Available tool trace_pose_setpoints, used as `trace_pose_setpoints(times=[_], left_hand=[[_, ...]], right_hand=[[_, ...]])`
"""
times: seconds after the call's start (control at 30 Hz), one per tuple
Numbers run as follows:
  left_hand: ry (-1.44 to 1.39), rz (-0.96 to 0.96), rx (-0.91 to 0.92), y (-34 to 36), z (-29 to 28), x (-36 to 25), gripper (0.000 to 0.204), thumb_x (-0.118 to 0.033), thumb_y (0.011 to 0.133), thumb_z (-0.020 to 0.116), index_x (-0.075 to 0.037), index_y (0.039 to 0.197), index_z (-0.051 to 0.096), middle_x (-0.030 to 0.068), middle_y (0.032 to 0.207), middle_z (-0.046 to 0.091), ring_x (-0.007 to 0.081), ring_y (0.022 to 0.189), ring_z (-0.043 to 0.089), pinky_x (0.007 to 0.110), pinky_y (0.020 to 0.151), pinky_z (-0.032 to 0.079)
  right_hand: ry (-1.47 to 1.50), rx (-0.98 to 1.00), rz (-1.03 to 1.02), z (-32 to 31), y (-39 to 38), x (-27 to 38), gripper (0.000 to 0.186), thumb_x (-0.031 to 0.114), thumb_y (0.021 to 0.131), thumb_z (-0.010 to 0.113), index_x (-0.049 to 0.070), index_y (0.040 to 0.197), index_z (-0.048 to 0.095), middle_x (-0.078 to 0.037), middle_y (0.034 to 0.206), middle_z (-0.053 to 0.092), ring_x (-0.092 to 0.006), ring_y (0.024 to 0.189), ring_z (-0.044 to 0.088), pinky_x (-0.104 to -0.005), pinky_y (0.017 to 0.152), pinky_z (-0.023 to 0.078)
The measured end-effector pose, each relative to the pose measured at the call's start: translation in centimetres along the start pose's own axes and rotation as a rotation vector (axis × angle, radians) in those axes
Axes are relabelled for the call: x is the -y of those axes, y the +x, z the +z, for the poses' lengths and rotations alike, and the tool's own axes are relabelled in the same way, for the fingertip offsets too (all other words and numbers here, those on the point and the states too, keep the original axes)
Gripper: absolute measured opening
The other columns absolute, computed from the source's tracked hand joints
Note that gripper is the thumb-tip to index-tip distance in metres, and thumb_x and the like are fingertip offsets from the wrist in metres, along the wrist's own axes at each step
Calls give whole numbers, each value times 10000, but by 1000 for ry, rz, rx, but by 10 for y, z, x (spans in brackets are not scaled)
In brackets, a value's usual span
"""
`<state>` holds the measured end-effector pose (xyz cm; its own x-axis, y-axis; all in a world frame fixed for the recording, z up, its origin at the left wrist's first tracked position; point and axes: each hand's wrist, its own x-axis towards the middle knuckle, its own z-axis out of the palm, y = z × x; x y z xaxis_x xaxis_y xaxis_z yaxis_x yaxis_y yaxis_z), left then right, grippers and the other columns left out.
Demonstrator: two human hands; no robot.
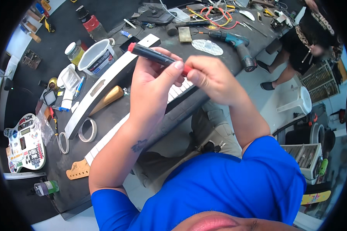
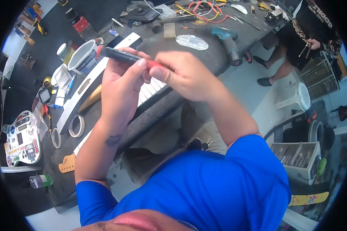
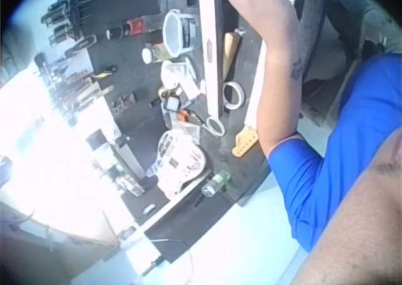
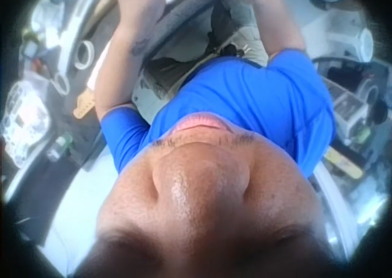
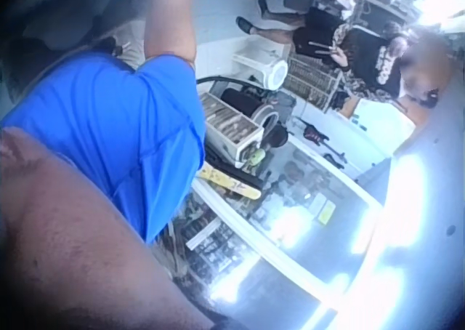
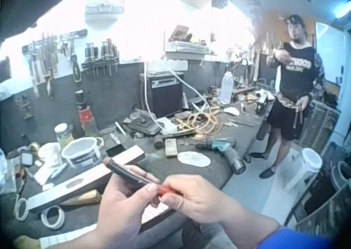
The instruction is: The person marks a fretboard with a red pen, places the neck into a long wooden guide, and sands the surface using a sanding block.
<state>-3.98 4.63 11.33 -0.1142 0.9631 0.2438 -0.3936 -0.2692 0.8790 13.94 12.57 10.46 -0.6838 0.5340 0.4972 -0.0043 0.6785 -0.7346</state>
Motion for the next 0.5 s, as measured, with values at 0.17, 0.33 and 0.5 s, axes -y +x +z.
trace_pose_setpoints(times=[0.17, 0.33, 0.5], left_hand=[[-83, -8, 94, 1, -11, -3, 126, -153, 1058, 644, -50, 1130, 630, 82, 1010, 705, 100, 829, 629, 265, 756, 515], [-156, 313, -19, 28, -71, -87, 172, -151, 1077, 612, 11, 1054, 663, 105, 1018, 719, 111, 749, 605, 263, 700, 491], [-144, 561, 98, 22, -84, -141, 226, -89, 1083, 580, 98, 1181, 662, 201, 1169, 693, 197, 878, 643, 342, 801, 522]], right_hand=[[594, 3, 225, 34, -14, 3, 549, 546, 1091, 485, 67, 833, 563, -26, 698, 496, -144, 621, 428, -313, 577, 365], [1570, 330, 328, 66, -36, 8, 568, 582, 1106, 384, 153, 734, 390, 14, 639, 396, -126, 556, 358, -291, 555, 330], [1044, -27, 471, 66, -38, -14, 421, 453, 1123, 447, 63, 1027, 573, -105, 935, 665, -179, 777, 650, -298, 622, 525]])
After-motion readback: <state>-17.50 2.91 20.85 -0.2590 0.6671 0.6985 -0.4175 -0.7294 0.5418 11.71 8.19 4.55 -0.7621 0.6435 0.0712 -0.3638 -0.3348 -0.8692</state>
